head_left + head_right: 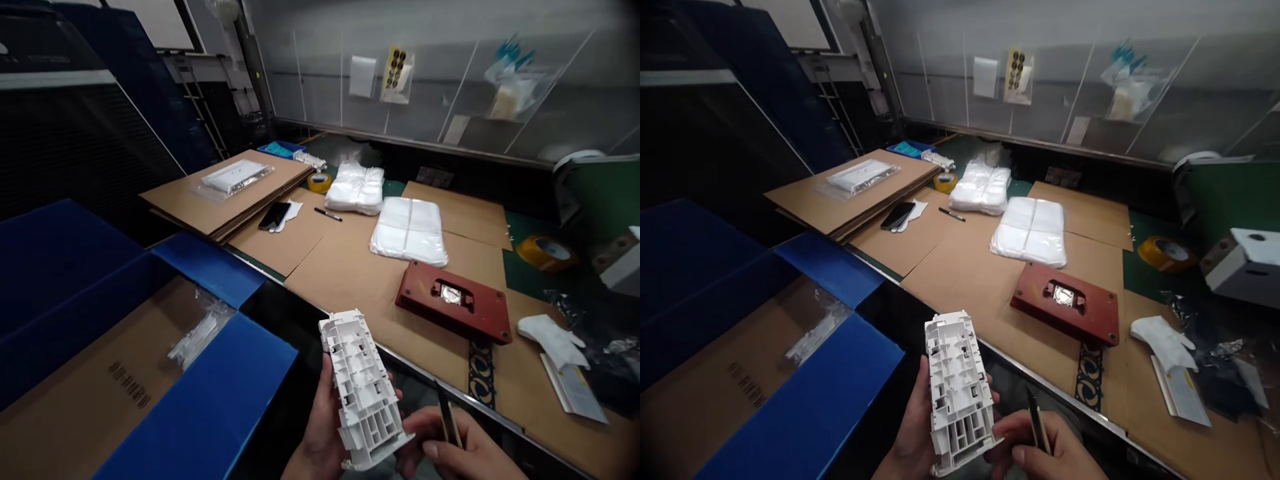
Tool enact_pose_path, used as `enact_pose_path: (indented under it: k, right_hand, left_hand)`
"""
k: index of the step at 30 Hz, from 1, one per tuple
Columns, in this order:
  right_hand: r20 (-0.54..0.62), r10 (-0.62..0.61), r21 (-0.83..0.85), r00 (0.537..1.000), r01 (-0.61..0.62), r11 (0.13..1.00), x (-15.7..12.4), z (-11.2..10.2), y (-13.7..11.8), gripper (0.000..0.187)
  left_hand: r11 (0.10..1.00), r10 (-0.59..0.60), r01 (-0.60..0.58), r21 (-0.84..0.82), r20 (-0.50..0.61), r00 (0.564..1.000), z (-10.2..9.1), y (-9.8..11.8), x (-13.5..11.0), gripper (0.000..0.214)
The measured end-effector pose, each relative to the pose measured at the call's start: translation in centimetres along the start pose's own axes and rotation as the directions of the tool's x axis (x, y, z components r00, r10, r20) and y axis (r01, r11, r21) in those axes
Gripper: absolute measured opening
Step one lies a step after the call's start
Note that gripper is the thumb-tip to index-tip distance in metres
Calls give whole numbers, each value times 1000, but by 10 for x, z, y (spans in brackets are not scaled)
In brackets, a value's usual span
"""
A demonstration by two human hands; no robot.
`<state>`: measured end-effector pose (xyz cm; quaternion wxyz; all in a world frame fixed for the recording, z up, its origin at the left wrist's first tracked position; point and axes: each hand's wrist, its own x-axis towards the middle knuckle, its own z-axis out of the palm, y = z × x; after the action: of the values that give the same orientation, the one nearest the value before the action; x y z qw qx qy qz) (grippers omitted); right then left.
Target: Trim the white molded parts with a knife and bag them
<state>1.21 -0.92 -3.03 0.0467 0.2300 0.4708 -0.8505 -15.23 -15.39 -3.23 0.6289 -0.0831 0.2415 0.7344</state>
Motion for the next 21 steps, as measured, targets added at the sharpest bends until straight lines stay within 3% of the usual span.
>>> enact_pose_path:
  k: [4, 7, 12, 16, 21]
  right_hand:
    - [-312, -24, -13, 950, 21, 1000, -9, 1, 16, 40]
    - [-445, -66, -2, 893, 73, 997, -13, 14, 13, 39]
    - [-406, -22, 162, 914, 95, 982, -18, 34, 9, 45]
    - [-473, -9, 170, 881, 101, 980, -27, 37, 8, 50]
    - [-415, -3, 136, 910, 65, 989, -31, 30, 7, 53]
  left_hand:
    - [994, -104, 105, -11, 81, 991, -6, -19, -19, 110]
    - [981, -191, 193, -3, 137, 972, -1, -30, -28, 114]
    - [975, -213, 220, -20, 180, 960, 12, -47, -32, 103]
    - [974, -223, 224, 15, 163, 961, 19, -53, -31, 94]
    - [973, -231, 228, 40, 151, 961, 21, -52, -31, 90]
